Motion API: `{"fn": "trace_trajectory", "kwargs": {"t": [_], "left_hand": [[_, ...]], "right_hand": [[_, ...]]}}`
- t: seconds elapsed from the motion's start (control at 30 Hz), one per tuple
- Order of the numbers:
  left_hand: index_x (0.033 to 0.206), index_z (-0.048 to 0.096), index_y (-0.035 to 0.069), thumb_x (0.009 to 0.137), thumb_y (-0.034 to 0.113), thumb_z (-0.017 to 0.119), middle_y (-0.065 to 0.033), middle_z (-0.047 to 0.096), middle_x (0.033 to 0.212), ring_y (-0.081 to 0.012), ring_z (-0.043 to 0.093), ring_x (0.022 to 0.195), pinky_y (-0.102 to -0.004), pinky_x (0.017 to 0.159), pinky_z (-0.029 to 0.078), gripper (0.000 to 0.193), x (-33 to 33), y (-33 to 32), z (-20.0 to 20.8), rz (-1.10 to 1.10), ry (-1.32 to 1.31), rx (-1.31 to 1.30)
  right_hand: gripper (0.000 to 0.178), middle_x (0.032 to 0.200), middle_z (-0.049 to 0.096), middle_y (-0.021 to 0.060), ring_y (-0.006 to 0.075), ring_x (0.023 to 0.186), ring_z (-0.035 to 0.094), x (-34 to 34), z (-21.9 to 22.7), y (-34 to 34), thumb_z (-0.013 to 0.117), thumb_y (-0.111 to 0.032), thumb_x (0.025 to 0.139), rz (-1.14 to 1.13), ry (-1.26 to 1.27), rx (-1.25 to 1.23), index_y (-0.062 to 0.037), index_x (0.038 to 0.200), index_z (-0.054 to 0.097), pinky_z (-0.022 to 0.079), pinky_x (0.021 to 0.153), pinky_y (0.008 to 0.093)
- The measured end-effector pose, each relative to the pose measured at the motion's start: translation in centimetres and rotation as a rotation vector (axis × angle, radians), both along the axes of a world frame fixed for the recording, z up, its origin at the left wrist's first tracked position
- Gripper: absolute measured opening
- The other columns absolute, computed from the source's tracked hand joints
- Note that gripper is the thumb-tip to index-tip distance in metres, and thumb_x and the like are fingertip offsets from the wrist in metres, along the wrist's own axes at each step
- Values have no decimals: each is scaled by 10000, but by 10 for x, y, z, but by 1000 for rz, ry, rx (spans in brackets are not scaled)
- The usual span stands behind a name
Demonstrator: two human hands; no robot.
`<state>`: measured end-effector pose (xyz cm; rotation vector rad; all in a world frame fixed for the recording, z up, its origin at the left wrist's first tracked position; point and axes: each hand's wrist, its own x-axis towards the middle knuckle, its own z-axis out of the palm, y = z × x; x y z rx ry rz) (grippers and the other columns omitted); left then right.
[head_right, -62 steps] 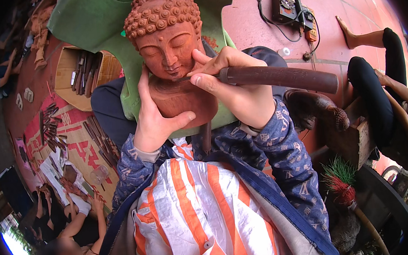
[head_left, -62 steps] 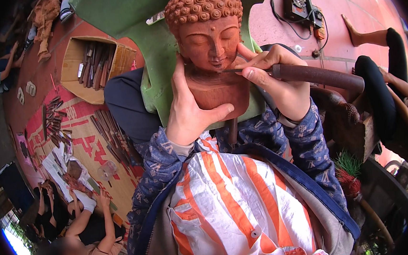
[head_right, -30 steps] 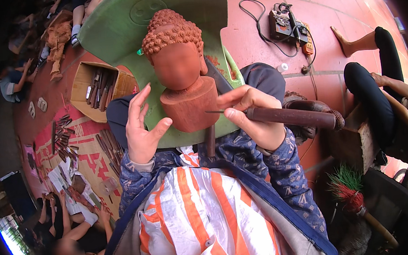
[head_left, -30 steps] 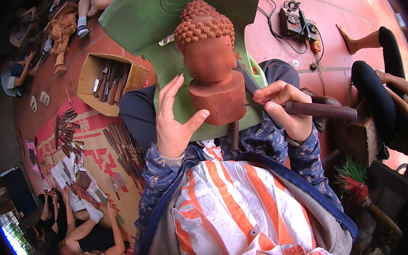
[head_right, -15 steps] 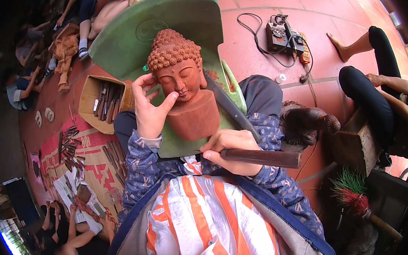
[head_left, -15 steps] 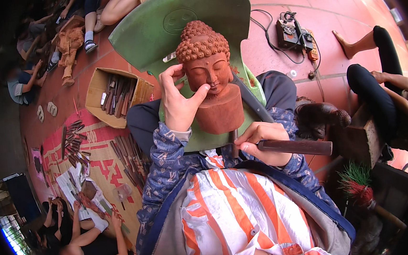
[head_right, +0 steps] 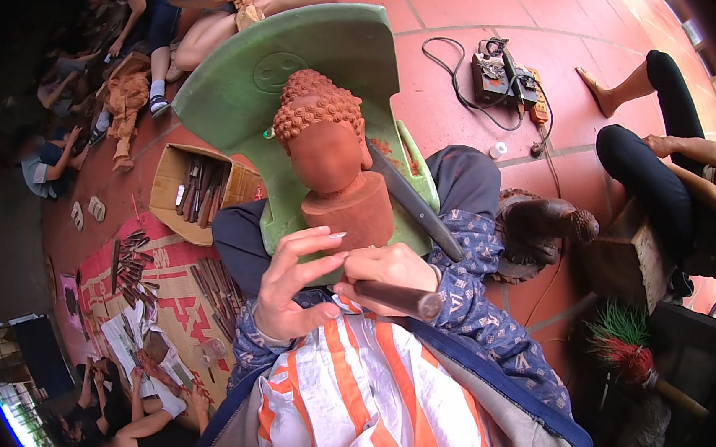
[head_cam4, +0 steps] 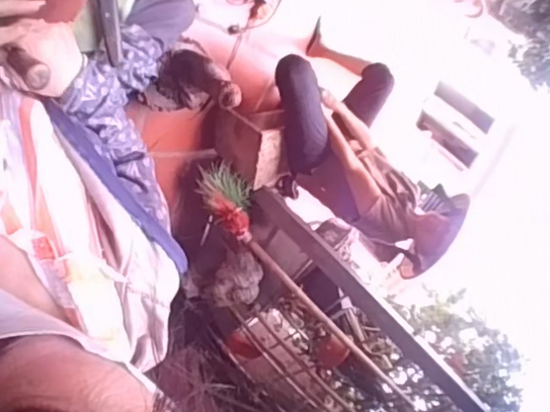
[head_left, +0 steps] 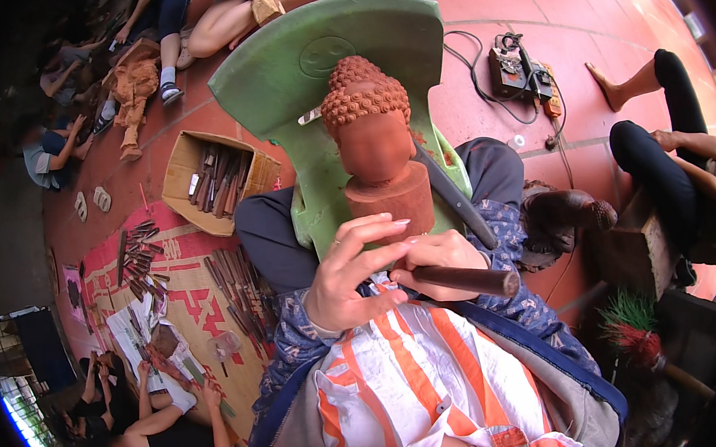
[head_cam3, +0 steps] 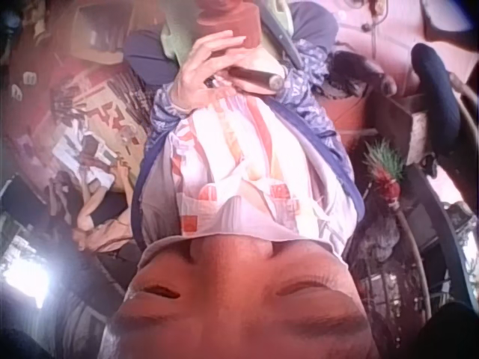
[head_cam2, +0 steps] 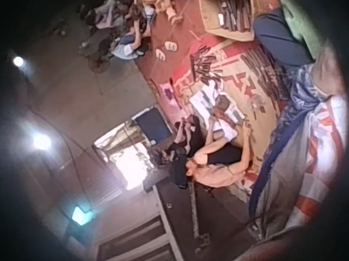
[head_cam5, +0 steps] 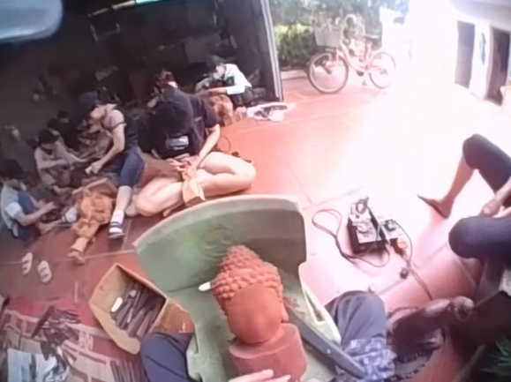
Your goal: The person carves a wooden Buddha head sculpture using a chisel and mallet. They refine the facial features, specifically the mouth and chin area, by striking the chisel with the mallet and occasionally switching tools.
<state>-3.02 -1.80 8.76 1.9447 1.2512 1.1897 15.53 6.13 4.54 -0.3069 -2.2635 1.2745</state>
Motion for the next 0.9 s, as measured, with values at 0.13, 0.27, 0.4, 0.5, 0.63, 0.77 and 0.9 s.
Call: {"fn": "trace_trajectory", "kwargs": {"t": [0.13, 0.27, 0.4, 0.5, 0.63, 0.77, 0.9], "left_hand": [[1140, 568, 30, 846, 268, 691, -156, 602, 1223, -343, 526, 1219, -489, 1039, 374, 397, 20, 3, -12, -157, 34, 59], [1060, 515, 54, 952, 298, 572, -145, 658, 1126, -336, 581, 1170, -533, 1056, 340, 272, -4, -15, -13, -30, -123, -38], [1061, 475, 31, 1001, 320, 493, -99, 656, 896, -217, 655, 934, -459, 982, 419, 296, -68, -39, -26, 518, -240, -24], [1040, 472, 19, 1008, 318, 490, -64, 584, 777, -167, 602, 762, -335, 785, 485, 301, -155, -75, -64, 895, -265, -149], [1024, 501, 41, 1015, 306, 465, -34, 521, 698, -150, 540, 639, -318, 661, 477, 267, -253, -167, -162, 1337, -182, -613], [922, 549, 63, 996, 410, 461, -18, 459, 602, -137, 429, 432, -291, 398, 358, 366, -291, -314, -272, 1595, -50, -583], [958, 548, 60, 979, 452, 480, -20, 432, 569, -132, 389, 375, -304, 345, 324, 398, -234, -326, -313, 1680, -421, -912]], "right_hand": [[266, 886, 636, 110, 320, 772, 643, -20, -43, -25, 686, -174, 734, -70, 97, 65, -78, 977, 641, 530, 673, 411], [306, 975, 631, 135, 300, 784, 662, -13, -1, -2, 695, -120, 782, 62, -55, -6, -32, 1065, 623, 538, 707, 382], [125, 755, 616, 99, 217, 685, 653, 19, -6, 17, 719, -1, 766, -185, -118, -192, 6, 872, 653, 504, 611, 283], [107, 652, 614, 25, 54, 498, 536, 39, -10, 25, 746, -24, 794, -534, -98, -383, 21, 795, 649, 418, 468, 220], [291, 556, 508, -42, 4, 529, 388, 62, -34, 38, 701, -61, 863, -905, 58, -241, 2, 630, 537, 281, 467, 204], [316, 552, 448, -25, 23, 566, 371, 56, -44, 51, 629, -98, 923, -890, 109, -356, 6, 643, 526, 297, 514, 222], [173, 821, 550, 75, 170, 775, 552, 56, -47, 56, 738, -137, 802, -737, -310, -16, -4, 874, 654, 452, 698, 284]]}}
